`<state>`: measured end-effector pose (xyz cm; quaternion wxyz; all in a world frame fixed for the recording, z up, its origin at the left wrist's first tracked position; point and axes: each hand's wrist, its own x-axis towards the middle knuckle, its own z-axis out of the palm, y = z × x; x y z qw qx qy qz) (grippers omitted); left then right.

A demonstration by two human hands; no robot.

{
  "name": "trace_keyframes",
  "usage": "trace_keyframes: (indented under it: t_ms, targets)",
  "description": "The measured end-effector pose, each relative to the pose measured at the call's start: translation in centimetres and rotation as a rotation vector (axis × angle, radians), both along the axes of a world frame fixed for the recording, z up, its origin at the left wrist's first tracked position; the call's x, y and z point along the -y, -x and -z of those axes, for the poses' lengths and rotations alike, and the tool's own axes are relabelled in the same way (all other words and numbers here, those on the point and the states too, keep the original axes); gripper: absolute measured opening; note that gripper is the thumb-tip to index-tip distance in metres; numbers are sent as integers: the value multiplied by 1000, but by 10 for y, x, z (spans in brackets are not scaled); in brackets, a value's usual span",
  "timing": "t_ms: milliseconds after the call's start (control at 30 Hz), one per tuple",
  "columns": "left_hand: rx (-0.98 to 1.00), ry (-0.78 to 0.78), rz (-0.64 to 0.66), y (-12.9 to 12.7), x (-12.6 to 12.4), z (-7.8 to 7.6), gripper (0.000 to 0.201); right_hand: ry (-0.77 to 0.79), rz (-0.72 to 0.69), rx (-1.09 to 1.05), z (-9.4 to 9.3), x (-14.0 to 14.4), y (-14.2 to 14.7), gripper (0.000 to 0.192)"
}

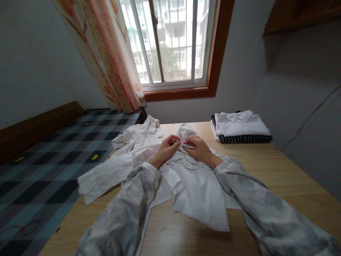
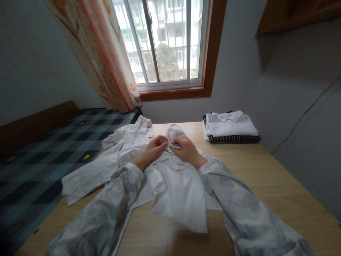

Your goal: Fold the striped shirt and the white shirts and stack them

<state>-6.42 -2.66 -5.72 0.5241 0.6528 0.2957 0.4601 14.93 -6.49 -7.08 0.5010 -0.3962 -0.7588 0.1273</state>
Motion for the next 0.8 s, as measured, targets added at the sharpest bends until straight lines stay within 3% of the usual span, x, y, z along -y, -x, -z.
trace_keyframes:
  t_ms: [300, 600, 800]
  targets:
    - [-102, -88, -19, 3, 2, 2, 51, -7, 29, -18, 3, 1, 1, 8]
    - [-164, -180, -56, 4, 3, 0, 53, 28, -3, -96, 3, 0, 0, 14]
    - [-181, -212, -110, 2, 8, -2, 41, 41, -43, -97, 1, 1, 0, 16]
